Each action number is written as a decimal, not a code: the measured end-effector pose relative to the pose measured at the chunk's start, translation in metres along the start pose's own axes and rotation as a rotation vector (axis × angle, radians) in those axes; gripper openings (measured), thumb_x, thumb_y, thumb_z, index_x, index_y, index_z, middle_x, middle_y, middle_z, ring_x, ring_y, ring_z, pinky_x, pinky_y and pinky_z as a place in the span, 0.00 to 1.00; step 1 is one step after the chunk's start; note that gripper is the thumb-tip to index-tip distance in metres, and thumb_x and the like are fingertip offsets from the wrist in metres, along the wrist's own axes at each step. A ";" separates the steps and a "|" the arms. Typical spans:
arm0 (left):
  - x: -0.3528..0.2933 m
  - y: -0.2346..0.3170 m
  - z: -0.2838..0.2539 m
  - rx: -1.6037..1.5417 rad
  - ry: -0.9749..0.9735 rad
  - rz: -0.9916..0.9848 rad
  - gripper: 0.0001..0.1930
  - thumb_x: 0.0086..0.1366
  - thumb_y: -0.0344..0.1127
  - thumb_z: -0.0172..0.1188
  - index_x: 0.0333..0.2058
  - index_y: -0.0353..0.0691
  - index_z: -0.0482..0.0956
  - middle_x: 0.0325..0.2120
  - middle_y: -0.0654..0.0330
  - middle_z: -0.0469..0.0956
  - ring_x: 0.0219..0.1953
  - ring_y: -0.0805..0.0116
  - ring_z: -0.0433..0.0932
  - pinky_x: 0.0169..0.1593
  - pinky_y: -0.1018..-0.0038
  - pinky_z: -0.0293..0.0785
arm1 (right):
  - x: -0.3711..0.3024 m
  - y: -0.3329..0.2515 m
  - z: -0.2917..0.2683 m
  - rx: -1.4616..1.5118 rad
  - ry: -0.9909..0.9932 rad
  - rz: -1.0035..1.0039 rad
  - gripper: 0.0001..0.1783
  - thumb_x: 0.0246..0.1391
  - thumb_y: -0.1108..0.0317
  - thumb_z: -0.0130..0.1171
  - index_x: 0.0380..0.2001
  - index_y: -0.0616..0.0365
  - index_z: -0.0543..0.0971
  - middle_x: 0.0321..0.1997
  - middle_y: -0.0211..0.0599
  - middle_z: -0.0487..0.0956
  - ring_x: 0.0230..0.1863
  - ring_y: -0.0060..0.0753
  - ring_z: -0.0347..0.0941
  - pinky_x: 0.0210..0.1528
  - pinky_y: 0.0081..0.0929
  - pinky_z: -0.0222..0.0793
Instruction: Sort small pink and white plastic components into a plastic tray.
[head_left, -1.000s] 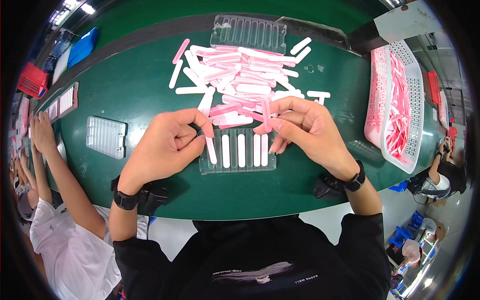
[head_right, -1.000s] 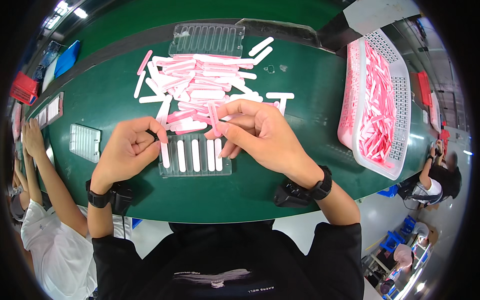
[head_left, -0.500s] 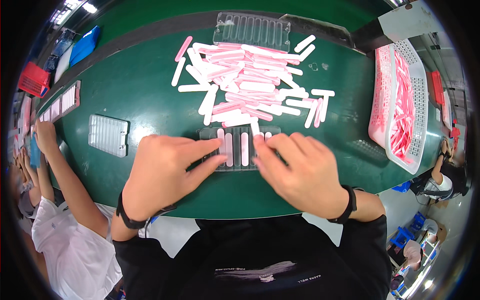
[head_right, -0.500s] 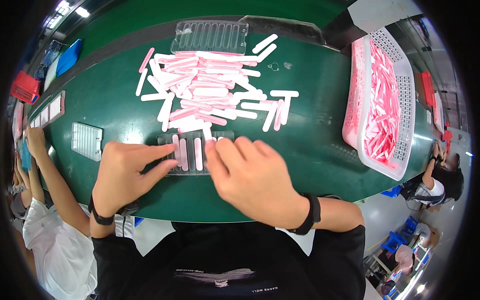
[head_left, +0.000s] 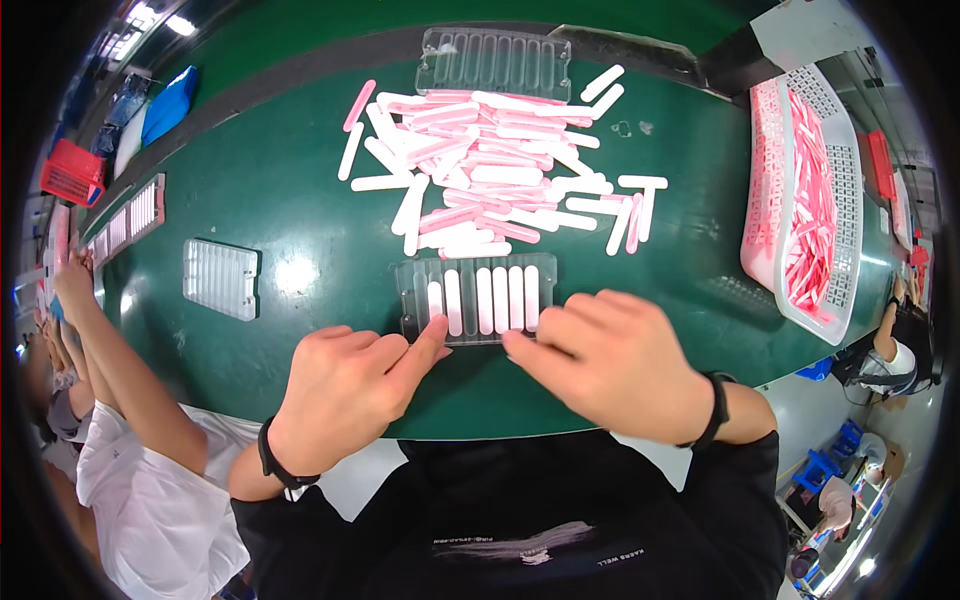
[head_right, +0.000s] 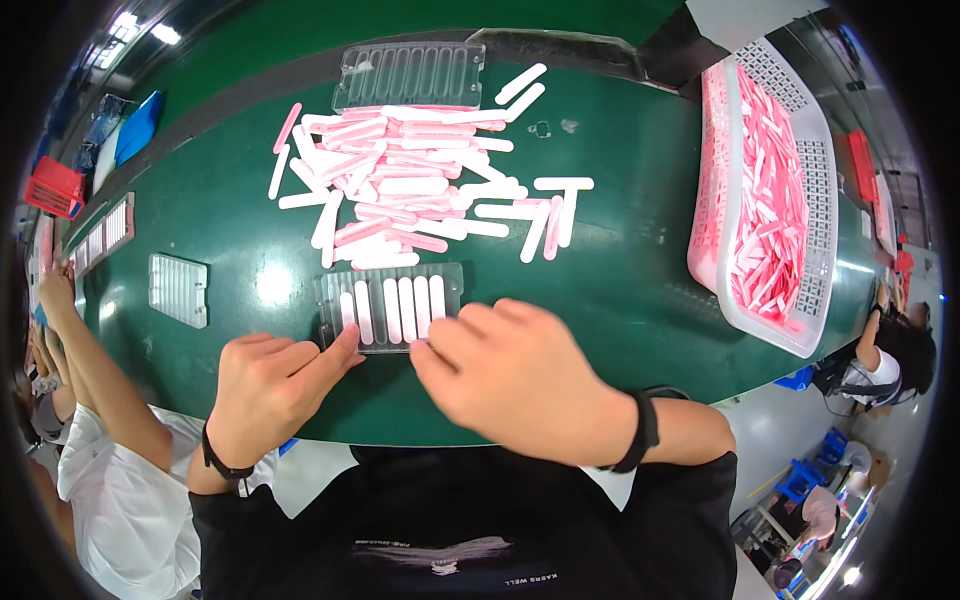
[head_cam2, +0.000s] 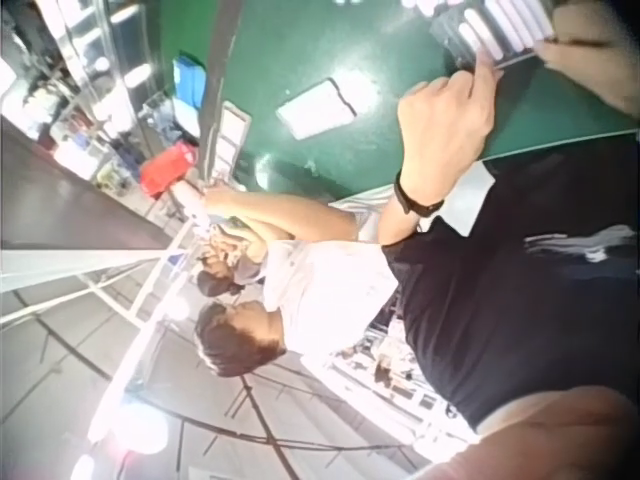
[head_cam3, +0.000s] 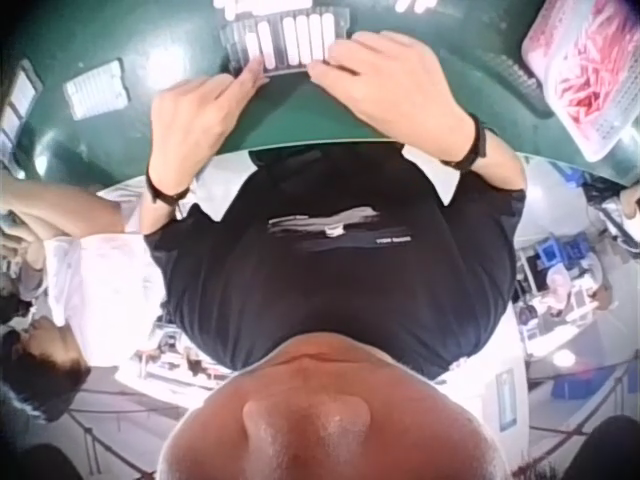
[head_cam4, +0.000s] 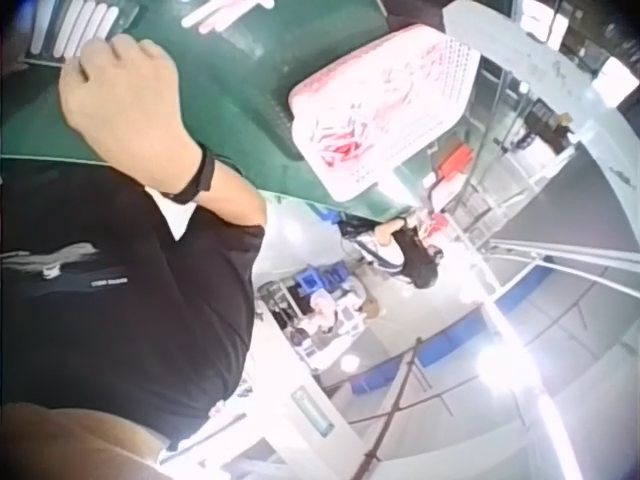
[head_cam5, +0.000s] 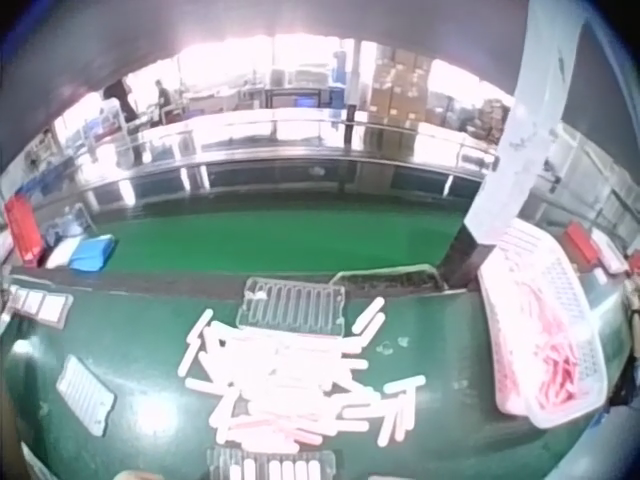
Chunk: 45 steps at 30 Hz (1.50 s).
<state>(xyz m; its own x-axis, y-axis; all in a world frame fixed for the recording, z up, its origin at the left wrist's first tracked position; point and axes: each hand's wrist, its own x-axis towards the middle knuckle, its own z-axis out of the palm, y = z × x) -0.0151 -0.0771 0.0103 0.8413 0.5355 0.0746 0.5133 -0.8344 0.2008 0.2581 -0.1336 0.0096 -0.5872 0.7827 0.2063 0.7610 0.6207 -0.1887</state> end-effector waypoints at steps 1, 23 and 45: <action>0.000 -0.001 -0.002 0.001 0.001 0.005 0.21 0.61 0.41 0.75 0.53 0.46 0.88 0.14 0.68 0.61 0.15 0.74 0.68 0.21 0.72 0.62 | 0.001 0.010 -0.006 0.092 0.033 0.056 0.12 0.52 0.68 0.66 0.41 0.57 0.86 0.28 0.26 0.71 0.30 0.29 0.72 0.30 0.28 0.68; 0.050 -0.061 0.006 -0.628 0.034 -0.509 0.09 0.67 0.30 0.72 0.32 0.32 0.83 0.13 0.72 0.62 0.18 0.85 0.57 0.24 0.75 0.49 | 0.015 0.067 -0.013 0.379 0.181 0.494 0.05 0.62 0.75 0.66 0.39 0.58 0.79 0.35 0.35 0.82 0.29 0.35 0.80 0.32 0.31 0.72; 0.049 -0.056 0.001 -1.129 -0.056 -0.511 0.07 0.70 0.25 0.67 0.32 0.30 0.83 0.16 0.79 0.63 0.21 0.91 0.52 0.26 0.82 0.46 | 0.019 0.046 0.000 1.387 0.183 0.760 0.13 0.69 0.69 0.65 0.50 0.68 0.83 0.40 0.38 0.89 0.31 0.20 0.83 0.35 0.19 0.81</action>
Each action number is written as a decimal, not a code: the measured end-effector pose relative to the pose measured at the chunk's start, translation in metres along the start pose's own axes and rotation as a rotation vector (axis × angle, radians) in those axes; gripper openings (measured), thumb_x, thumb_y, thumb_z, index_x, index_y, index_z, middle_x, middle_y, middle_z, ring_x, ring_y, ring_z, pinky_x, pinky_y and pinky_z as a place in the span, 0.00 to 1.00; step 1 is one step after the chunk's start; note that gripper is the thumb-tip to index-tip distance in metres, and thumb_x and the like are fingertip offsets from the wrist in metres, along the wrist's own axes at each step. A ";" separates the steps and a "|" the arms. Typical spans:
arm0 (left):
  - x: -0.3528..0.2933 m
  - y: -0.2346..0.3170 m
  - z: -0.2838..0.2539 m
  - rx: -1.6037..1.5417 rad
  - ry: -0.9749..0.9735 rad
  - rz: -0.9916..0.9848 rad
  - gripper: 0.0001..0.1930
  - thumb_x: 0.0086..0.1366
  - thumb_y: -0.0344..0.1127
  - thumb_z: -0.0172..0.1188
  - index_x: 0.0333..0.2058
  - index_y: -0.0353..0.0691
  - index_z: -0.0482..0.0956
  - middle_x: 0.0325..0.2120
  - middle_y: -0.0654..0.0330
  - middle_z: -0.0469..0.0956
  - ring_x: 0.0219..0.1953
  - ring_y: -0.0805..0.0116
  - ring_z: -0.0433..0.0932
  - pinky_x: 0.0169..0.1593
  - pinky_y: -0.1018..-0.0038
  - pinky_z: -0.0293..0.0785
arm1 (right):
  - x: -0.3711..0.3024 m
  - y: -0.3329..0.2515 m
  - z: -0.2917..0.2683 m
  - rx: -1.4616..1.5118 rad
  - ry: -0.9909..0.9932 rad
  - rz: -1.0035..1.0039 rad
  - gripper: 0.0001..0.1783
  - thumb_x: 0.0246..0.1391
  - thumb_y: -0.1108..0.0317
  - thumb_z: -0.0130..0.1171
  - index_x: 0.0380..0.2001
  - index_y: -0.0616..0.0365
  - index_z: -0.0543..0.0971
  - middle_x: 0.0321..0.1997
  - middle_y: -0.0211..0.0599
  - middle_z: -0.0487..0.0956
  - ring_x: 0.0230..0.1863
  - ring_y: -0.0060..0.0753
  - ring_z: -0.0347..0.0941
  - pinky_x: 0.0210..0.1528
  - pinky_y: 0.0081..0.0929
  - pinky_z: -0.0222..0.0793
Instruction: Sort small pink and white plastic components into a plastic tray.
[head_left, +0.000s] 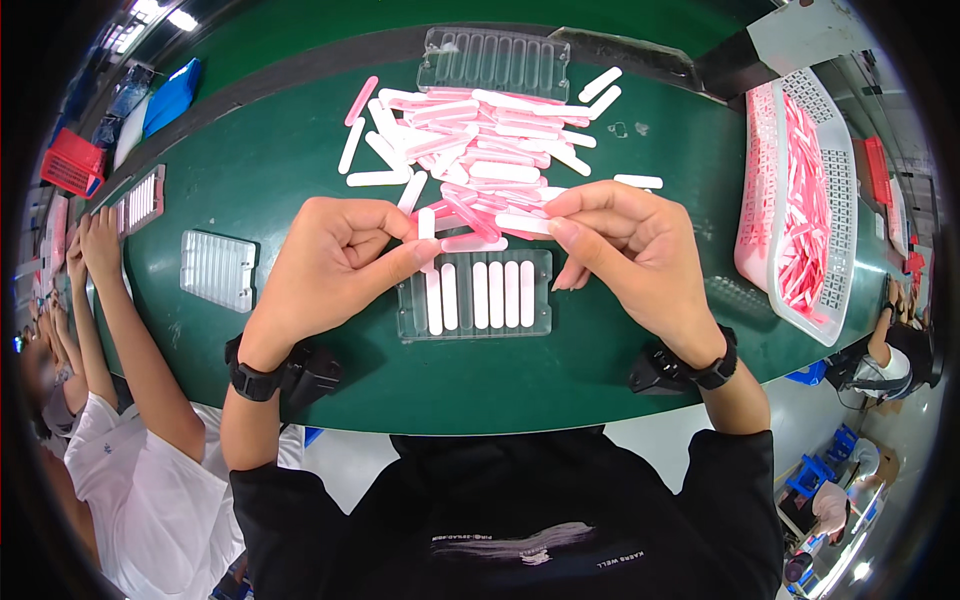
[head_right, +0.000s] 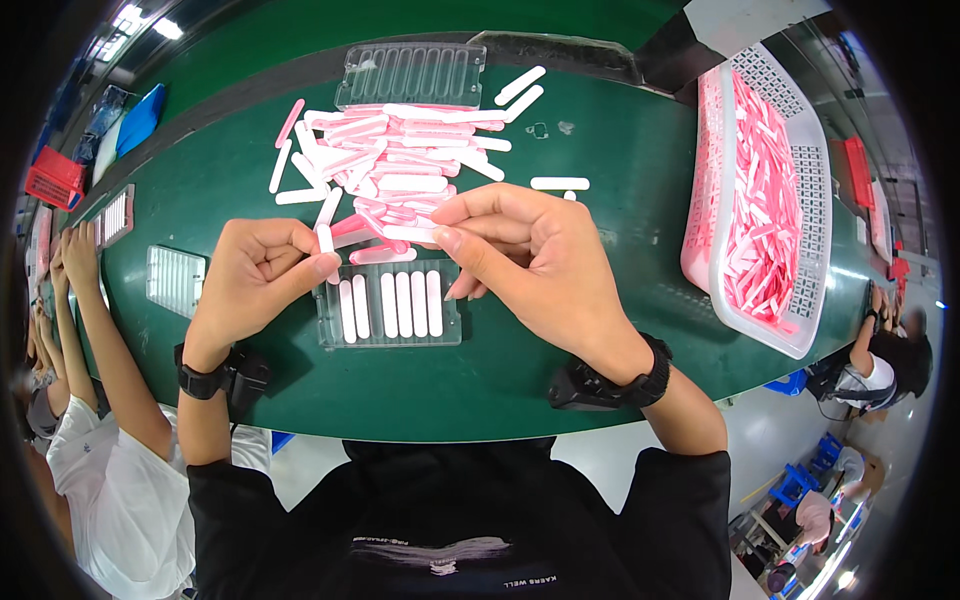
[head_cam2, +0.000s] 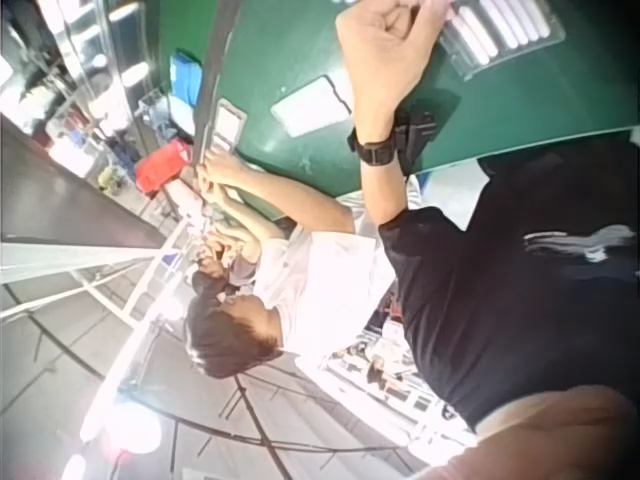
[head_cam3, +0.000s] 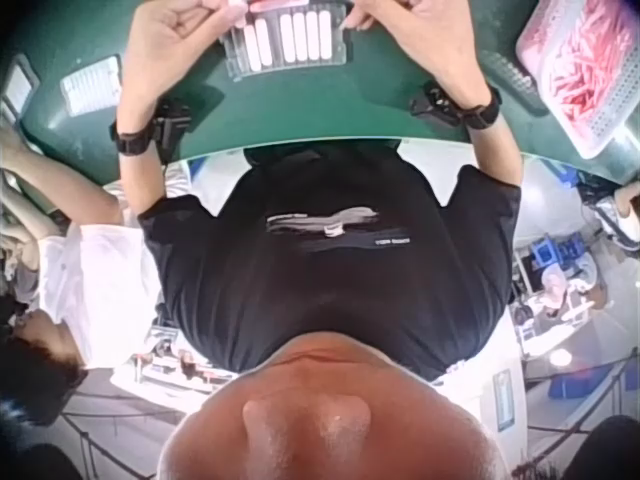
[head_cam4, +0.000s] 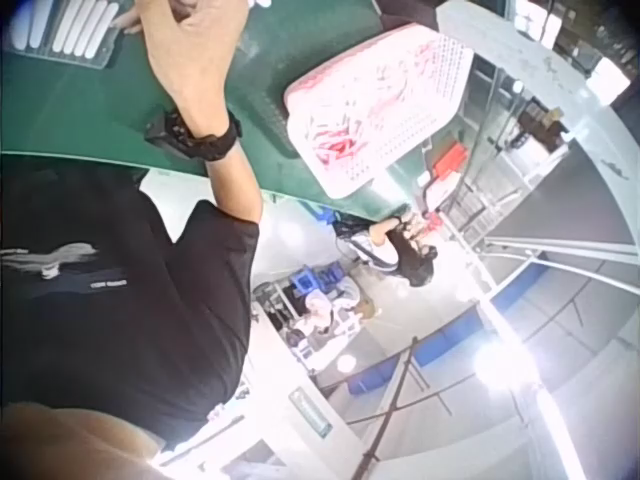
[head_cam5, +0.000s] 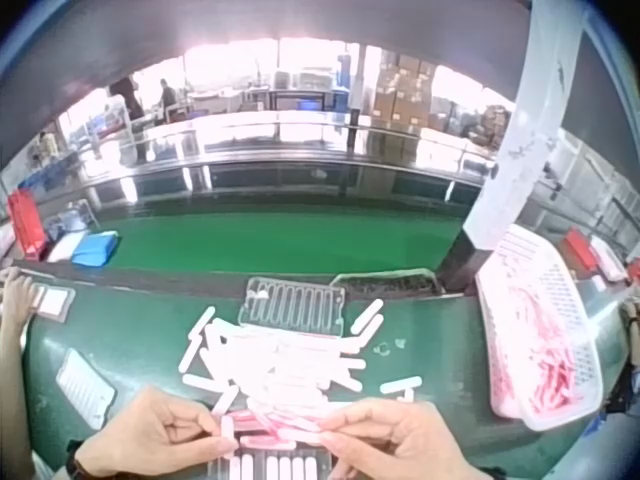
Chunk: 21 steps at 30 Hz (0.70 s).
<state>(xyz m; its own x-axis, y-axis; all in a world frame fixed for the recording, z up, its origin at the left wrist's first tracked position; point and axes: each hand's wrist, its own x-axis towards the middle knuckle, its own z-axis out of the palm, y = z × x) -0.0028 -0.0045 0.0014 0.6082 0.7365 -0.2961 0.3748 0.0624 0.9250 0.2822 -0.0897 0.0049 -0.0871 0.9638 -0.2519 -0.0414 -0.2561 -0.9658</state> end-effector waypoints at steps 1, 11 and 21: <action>0.000 0.000 0.000 -0.001 0.001 0.000 0.07 0.70 0.25 0.67 0.32 0.30 0.83 0.16 0.79 0.63 0.21 0.91 0.52 0.26 0.82 0.46 | 0.000 0.000 0.000 -0.001 -0.001 0.000 0.13 0.69 0.69 0.65 0.50 0.68 0.83 0.40 0.38 0.89 0.31 0.20 0.83 0.35 0.19 0.81; -0.001 0.006 -0.014 0.216 -0.160 0.007 0.10 0.76 0.30 0.60 0.32 0.34 0.79 0.18 0.73 0.68 0.22 0.85 0.58 0.27 0.76 0.53 | 0.011 0.018 -0.006 -0.166 -0.017 -0.130 0.09 0.68 0.67 0.66 0.44 0.64 0.84 0.34 0.29 0.86 0.30 0.11 0.78 0.33 0.13 0.71; -0.020 0.007 -0.036 0.463 -0.560 0.007 0.25 0.80 0.45 0.55 0.25 0.33 0.71 0.15 0.52 0.62 0.18 0.58 0.61 0.28 0.60 0.61 | 0.025 -0.005 0.027 -0.672 -0.232 -0.362 0.06 0.57 0.67 0.73 0.32 0.56 0.85 0.22 0.29 0.78 0.21 0.21 0.71 0.26 0.22 0.64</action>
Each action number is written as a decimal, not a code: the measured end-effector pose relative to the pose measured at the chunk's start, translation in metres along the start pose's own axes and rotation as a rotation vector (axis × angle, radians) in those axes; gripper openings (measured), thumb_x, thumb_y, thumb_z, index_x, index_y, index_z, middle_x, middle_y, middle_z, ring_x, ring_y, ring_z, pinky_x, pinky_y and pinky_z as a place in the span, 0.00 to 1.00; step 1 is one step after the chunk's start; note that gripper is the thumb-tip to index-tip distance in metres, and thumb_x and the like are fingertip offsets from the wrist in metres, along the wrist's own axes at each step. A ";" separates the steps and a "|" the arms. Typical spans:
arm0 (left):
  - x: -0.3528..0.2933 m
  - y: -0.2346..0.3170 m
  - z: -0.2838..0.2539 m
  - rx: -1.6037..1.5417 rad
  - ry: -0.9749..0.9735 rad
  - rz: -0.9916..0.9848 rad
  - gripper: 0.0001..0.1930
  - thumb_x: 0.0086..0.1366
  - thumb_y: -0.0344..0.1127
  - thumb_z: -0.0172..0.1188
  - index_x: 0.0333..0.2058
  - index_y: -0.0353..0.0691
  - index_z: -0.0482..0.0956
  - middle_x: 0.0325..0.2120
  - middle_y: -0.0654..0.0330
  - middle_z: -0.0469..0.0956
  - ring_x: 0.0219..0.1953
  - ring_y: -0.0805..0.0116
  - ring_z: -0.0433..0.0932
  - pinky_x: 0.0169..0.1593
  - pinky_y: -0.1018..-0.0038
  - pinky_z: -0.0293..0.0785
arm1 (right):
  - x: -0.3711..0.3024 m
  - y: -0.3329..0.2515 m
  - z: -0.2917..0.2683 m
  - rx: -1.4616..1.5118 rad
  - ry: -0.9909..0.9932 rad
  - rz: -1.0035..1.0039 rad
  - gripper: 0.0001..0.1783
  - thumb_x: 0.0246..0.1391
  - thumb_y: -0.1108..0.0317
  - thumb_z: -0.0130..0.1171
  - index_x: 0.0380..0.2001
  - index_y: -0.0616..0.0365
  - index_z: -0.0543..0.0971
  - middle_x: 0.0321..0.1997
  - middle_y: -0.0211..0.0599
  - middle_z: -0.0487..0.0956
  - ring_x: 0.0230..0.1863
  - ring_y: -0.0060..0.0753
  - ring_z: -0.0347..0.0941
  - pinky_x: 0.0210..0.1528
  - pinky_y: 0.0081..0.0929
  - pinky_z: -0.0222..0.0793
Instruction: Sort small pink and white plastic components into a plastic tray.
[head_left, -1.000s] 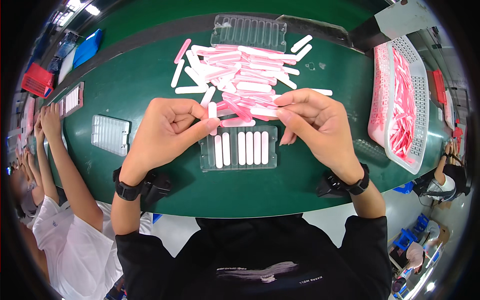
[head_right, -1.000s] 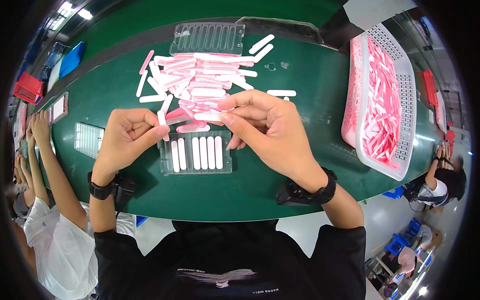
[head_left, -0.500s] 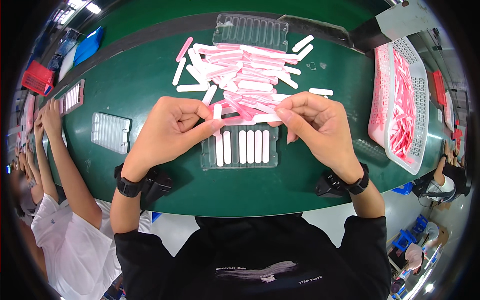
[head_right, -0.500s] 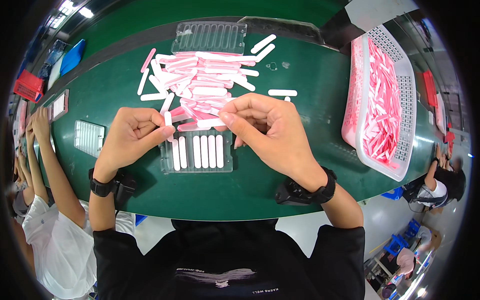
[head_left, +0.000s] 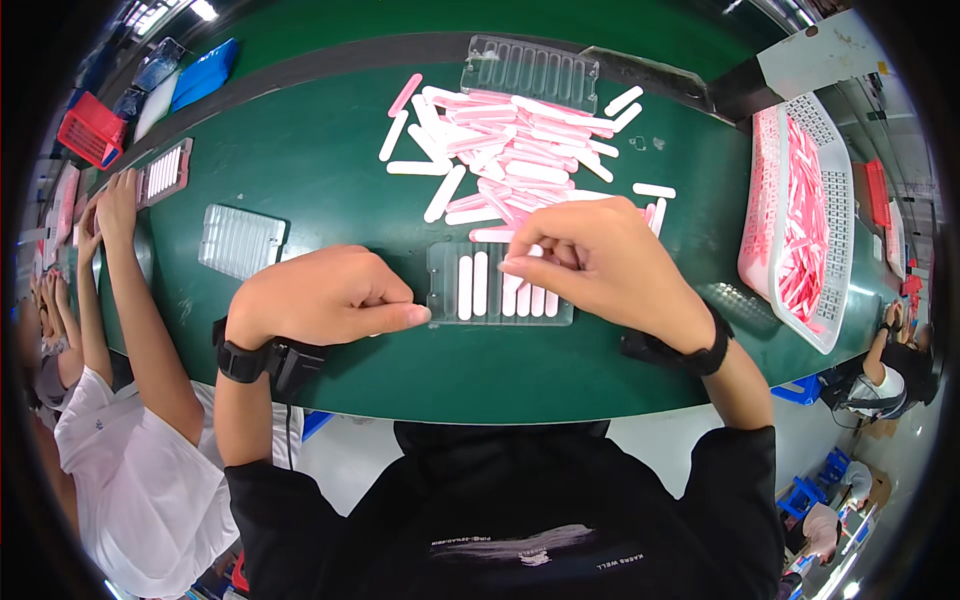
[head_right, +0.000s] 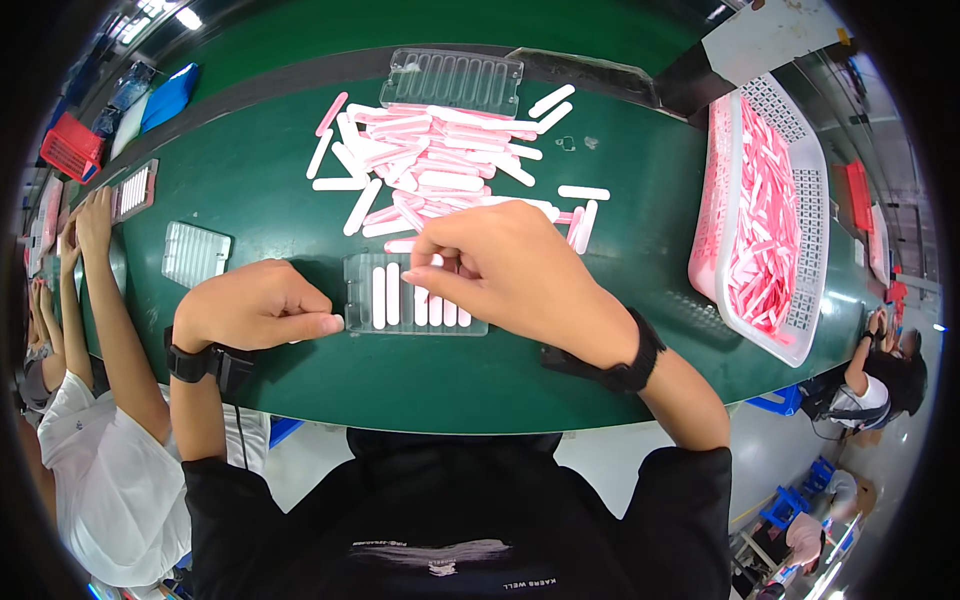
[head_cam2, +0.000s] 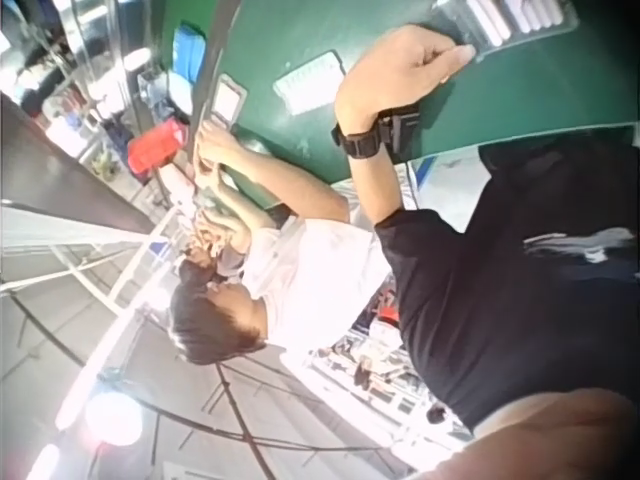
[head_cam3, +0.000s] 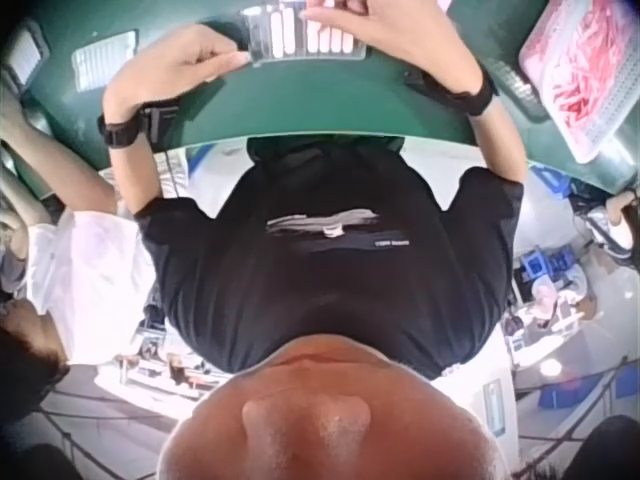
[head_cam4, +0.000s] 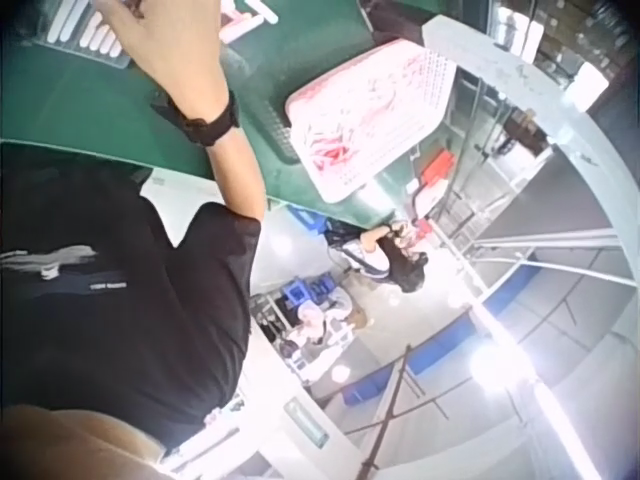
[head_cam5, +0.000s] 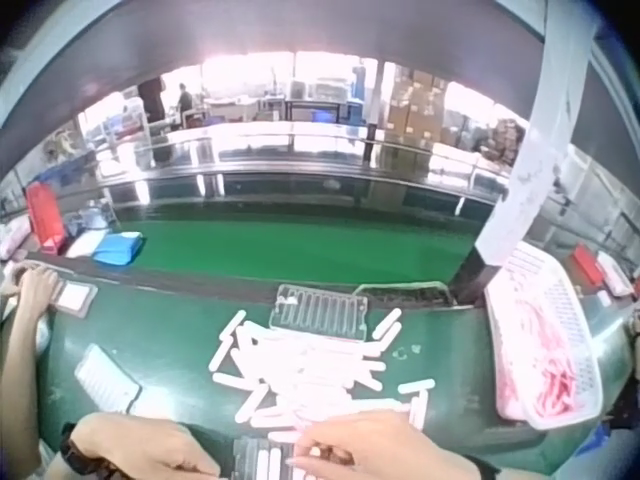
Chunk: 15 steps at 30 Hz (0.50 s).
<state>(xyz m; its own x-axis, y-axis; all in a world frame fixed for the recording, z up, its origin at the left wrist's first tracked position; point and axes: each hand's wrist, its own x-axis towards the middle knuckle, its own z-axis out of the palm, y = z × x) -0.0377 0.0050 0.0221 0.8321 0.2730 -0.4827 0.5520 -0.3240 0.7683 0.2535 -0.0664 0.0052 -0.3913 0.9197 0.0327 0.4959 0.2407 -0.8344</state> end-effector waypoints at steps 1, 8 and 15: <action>0.002 0.002 -0.003 0.034 -0.103 -0.046 0.28 0.79 0.47 0.56 0.23 0.32 0.72 0.14 0.50 0.64 0.17 0.54 0.62 0.28 0.58 0.63 | 0.005 0.000 0.001 -0.056 -0.046 -0.045 0.07 0.55 0.68 0.75 0.33 0.56 0.86 0.21 0.26 0.75 0.21 0.21 0.68 0.26 0.21 0.62; 0.009 0.007 0.014 0.230 0.406 0.015 0.22 0.70 0.45 0.68 0.23 0.35 0.74 0.15 0.53 0.73 0.19 0.54 0.72 0.26 0.62 0.65 | 0.016 -0.004 0.018 -0.313 0.123 -0.241 0.10 0.54 0.64 0.76 0.36 0.54 0.85 0.21 0.28 0.75 0.23 0.27 0.74 0.25 0.27 0.67; 0.016 -0.001 0.003 -0.170 0.399 0.103 0.08 0.71 0.30 0.68 0.33 0.32 0.83 0.23 0.65 0.81 0.24 0.84 0.71 0.28 0.79 0.66 | 0.006 -0.008 0.012 -0.299 0.078 -0.176 0.09 0.54 0.65 0.76 0.35 0.54 0.85 0.23 0.27 0.78 0.23 0.25 0.74 0.26 0.24 0.68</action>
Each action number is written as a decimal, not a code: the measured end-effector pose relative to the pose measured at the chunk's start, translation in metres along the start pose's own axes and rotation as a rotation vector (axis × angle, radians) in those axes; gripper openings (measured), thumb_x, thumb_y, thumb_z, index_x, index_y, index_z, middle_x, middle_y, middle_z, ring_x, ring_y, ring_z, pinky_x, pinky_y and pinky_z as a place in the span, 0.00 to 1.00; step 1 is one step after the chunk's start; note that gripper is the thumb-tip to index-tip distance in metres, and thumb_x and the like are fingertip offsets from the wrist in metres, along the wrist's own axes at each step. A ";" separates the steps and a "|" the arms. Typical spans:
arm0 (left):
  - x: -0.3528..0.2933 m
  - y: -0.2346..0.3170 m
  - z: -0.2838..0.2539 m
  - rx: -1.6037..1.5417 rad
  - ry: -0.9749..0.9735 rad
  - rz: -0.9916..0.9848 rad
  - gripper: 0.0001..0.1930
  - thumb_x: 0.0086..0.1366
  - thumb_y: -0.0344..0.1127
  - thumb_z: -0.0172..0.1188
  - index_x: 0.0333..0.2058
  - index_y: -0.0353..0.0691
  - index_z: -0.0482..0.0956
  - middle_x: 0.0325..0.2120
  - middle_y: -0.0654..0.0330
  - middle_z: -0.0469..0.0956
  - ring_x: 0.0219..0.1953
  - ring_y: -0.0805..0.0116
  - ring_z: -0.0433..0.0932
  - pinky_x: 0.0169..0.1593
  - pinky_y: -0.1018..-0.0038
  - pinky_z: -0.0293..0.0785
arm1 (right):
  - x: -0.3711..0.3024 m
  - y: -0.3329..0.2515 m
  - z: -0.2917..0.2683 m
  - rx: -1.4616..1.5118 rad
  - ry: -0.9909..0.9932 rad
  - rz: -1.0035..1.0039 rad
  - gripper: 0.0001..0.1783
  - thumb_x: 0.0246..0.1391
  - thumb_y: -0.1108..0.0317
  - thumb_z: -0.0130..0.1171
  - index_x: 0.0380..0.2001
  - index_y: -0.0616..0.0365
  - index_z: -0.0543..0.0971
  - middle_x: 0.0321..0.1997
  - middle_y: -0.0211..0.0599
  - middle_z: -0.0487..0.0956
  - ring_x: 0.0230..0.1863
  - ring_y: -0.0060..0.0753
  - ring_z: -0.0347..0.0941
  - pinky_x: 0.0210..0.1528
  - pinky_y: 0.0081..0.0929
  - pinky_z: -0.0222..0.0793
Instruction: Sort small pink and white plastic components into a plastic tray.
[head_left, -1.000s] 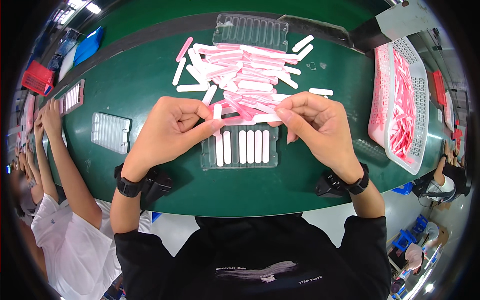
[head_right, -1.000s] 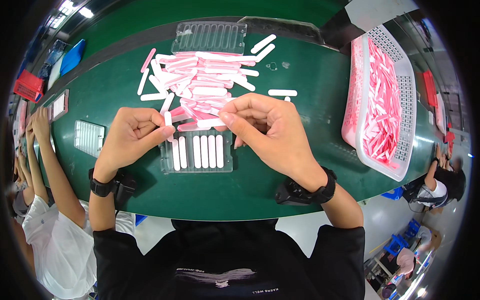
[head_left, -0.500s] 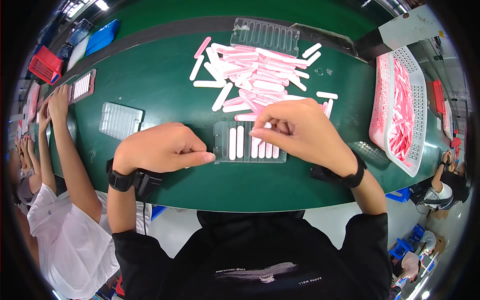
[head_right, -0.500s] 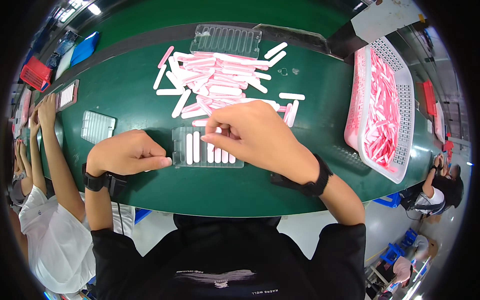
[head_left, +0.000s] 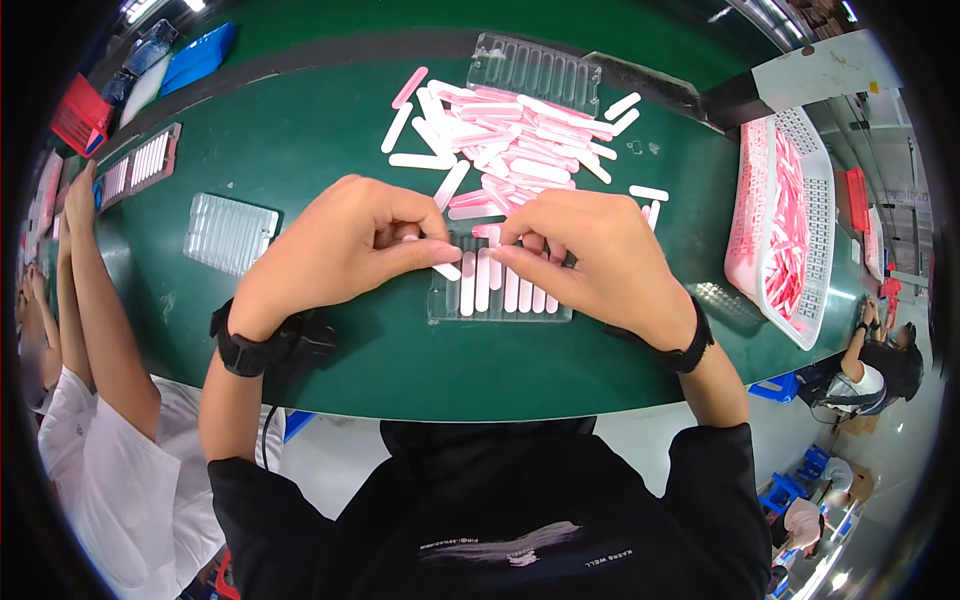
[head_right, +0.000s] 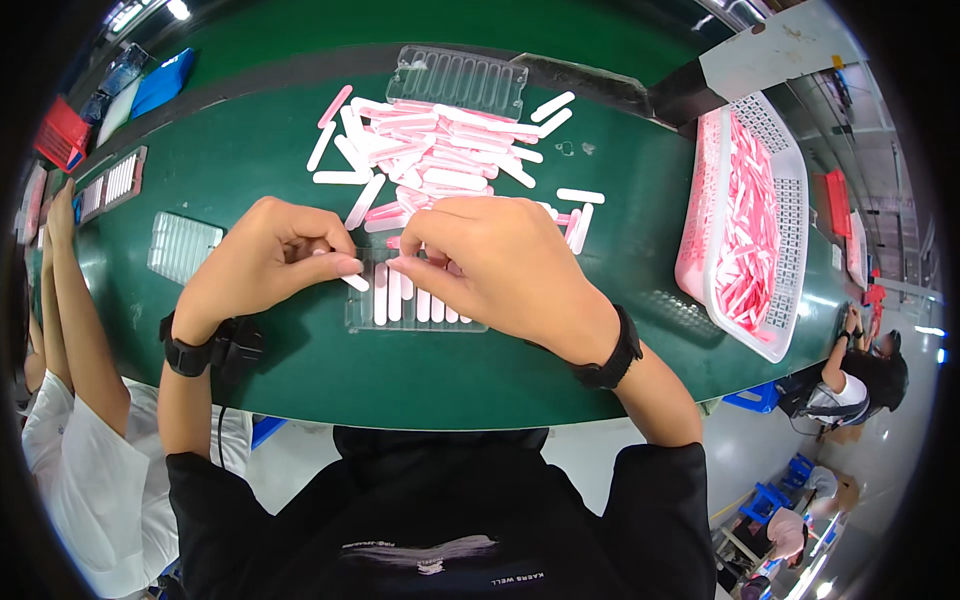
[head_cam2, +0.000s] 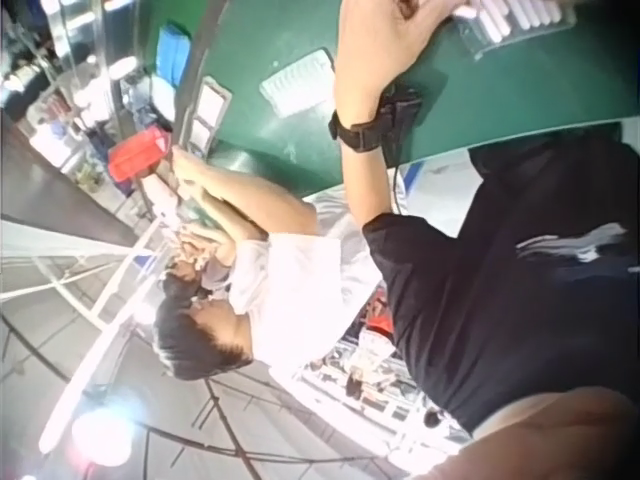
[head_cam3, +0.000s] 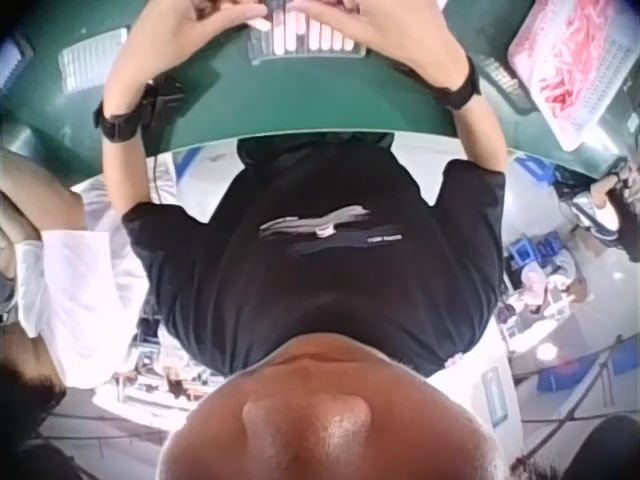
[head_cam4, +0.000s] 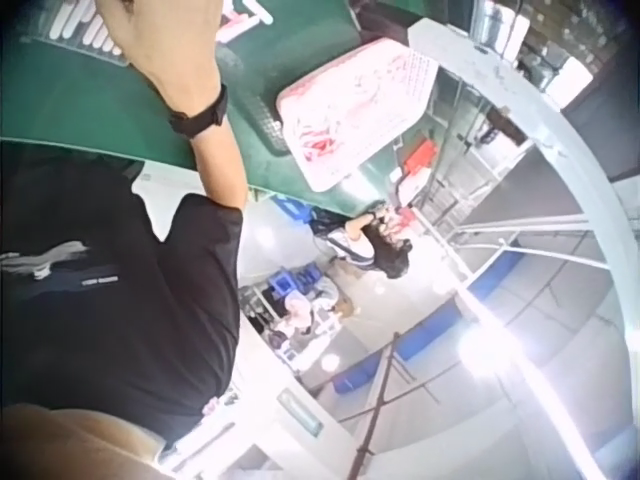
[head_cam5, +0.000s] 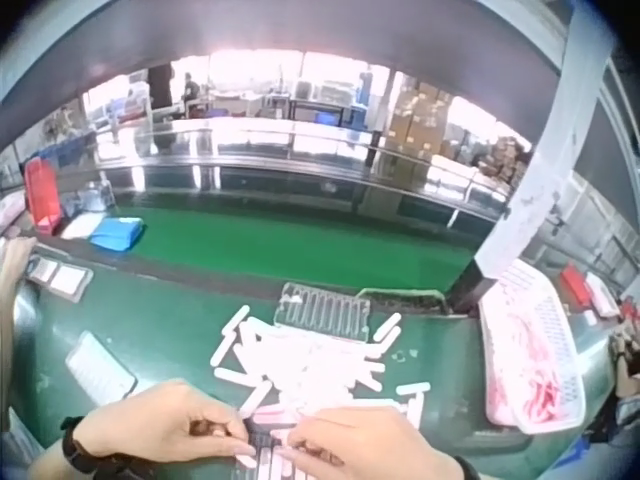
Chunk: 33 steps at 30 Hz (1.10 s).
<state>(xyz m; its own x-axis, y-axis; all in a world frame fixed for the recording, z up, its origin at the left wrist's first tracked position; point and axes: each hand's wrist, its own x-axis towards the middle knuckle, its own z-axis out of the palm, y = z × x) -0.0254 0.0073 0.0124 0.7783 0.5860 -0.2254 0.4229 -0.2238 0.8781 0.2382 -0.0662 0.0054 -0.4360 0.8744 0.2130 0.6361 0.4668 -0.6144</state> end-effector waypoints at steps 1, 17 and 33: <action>0.001 -0.008 0.006 -0.052 0.011 0.008 0.06 0.72 0.30 0.68 0.38 0.32 0.86 0.24 0.66 0.81 0.25 0.85 0.69 0.28 0.81 0.64 | 0.002 0.000 0.001 0.007 0.002 -0.010 0.09 0.54 0.65 0.76 0.35 0.54 0.85 0.24 0.27 0.79 0.24 0.25 0.75 0.26 0.24 0.69; -0.007 -0.020 0.048 0.389 0.396 0.215 0.21 0.57 0.47 0.80 0.42 0.44 0.81 0.11 0.64 0.59 0.12 0.66 0.61 0.21 0.67 0.54 | -0.005 0.003 -0.001 -0.093 -0.126 -0.163 0.23 0.47 0.61 0.79 0.48 0.53 0.85 0.36 0.30 0.81 0.35 0.34 0.81 0.36 0.32 0.75; -0.008 -0.020 0.053 0.383 0.444 0.235 0.18 0.60 0.44 0.79 0.40 0.44 0.81 0.08 0.66 0.60 0.10 0.70 0.57 0.20 0.68 0.51 | -0.033 -0.017 -0.003 -0.298 -0.242 -0.219 0.27 0.50 0.60 0.75 0.55 0.53 0.85 0.32 0.26 0.72 0.32 0.30 0.75 0.33 0.32 0.72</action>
<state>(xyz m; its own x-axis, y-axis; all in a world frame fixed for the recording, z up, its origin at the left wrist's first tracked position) -0.0155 -0.0337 -0.0258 0.6388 0.7360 0.2243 0.4639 -0.6010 0.6509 0.2445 -0.1027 0.0111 -0.6949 0.7110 0.1073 0.6527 0.6864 -0.3208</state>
